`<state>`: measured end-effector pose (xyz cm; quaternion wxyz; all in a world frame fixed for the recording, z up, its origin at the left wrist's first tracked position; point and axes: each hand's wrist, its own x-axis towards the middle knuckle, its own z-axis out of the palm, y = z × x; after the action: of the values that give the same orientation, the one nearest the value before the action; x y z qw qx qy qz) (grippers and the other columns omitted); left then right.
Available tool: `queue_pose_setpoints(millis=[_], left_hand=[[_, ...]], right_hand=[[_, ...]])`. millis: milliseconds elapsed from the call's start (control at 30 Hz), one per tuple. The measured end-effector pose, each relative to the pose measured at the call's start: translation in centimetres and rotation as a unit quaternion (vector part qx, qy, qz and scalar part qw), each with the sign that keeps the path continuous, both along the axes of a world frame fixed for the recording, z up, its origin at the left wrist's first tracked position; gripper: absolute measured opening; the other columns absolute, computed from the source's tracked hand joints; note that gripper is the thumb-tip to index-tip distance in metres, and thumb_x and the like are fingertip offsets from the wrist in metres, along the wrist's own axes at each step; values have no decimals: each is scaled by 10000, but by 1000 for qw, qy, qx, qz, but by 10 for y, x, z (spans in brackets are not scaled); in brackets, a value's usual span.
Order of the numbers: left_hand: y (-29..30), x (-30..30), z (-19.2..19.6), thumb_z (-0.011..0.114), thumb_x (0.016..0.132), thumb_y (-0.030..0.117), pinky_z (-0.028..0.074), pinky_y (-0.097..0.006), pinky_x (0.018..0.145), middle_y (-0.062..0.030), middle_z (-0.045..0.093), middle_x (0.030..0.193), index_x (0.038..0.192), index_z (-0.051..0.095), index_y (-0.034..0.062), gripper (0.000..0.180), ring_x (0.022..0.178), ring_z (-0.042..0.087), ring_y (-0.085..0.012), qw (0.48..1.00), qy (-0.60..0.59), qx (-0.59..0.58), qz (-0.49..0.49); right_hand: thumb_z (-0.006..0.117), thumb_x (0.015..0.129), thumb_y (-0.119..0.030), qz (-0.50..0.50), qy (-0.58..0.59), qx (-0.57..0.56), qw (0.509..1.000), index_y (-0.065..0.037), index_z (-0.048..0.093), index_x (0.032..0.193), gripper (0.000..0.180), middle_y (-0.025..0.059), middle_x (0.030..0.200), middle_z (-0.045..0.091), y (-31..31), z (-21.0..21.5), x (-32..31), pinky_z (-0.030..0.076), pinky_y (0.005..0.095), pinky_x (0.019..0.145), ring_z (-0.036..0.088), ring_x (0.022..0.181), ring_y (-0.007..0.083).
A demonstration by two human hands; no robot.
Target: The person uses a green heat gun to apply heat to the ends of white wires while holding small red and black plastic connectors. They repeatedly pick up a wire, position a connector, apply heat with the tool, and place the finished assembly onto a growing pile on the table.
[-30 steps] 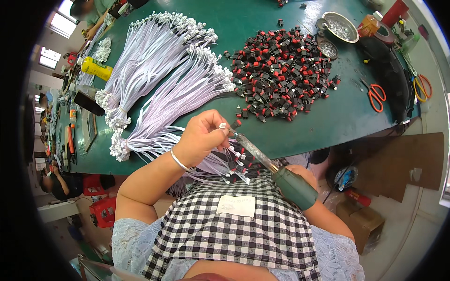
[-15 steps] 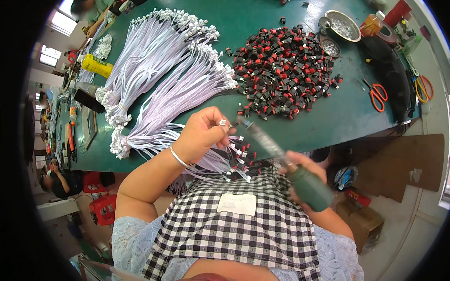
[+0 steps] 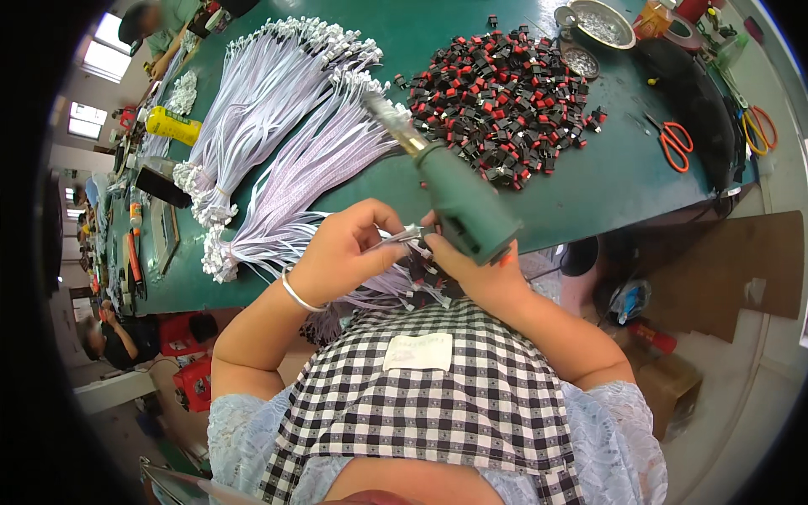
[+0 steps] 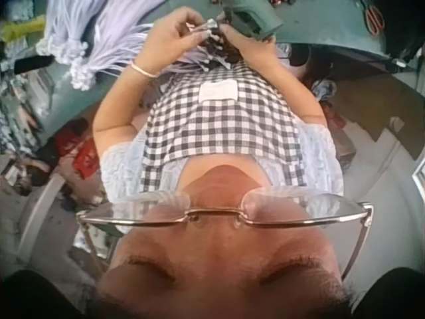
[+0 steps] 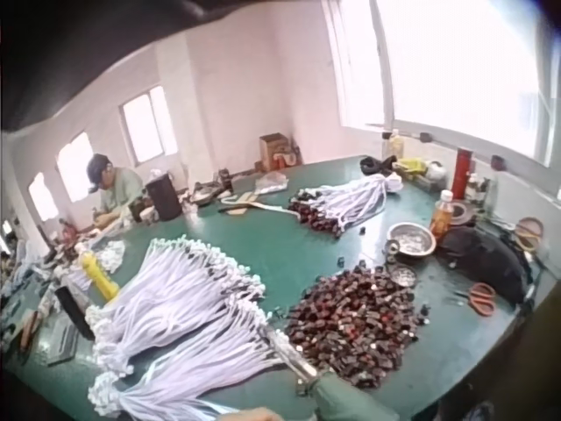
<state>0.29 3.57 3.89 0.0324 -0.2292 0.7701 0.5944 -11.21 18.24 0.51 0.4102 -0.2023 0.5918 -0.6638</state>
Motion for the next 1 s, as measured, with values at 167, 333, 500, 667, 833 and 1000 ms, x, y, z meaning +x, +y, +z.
queue_pose_setpoints(millis=[167,333,500,667,833,1000], left_hand=[[-4,4,4,646,718,37,374,-185,501,-3,509,704,878,525,3,204,578,460,-31,987,51,-148,-44],[-8,7,-1,614,737,2,371,-167,517,10,522,729,833,518,8,137,609,465,-23,992,2,124,21],[-7,1,0,603,742,2,369,-163,546,16,523,715,819,524,15,111,614,462,-20,984,-18,172,31],[-9,1,-6,609,741,13,355,-162,541,23,524,705,809,544,11,94,607,451,-20,982,-36,181,35],[-9,3,-14,639,747,85,281,-165,463,59,465,607,801,579,14,108,527,375,-6,982,-14,181,55],[-9,1,-10,639,743,50,343,-157,535,26,532,674,809,585,0,99,601,441,-20,980,-36,184,65]], right_hand=[[608,765,-41,-4,-4,41,999,-41,556,973,214,-2,861,569,9,2,0,447,216,635,525,749,44],[602,769,-34,-5,2,17,1000,-40,554,976,212,3,863,568,8,3,5,447,211,613,526,734,42],[603,765,-15,25,-68,13,997,-41,533,1003,250,6,893,561,9,8,5,449,226,675,522,790,54],[613,747,8,28,-1,2,1000,-30,436,1071,371,32,891,559,9,1,8,455,225,664,523,787,64],[616,740,9,23,-5,4,1000,-26,384,1092,423,48,878,558,6,1,9,456,221,661,525,776,69],[620,732,13,13,16,9,1000,-25,381,1096,437,49,886,555,3,2,10,457,222,662,527,768,72]])
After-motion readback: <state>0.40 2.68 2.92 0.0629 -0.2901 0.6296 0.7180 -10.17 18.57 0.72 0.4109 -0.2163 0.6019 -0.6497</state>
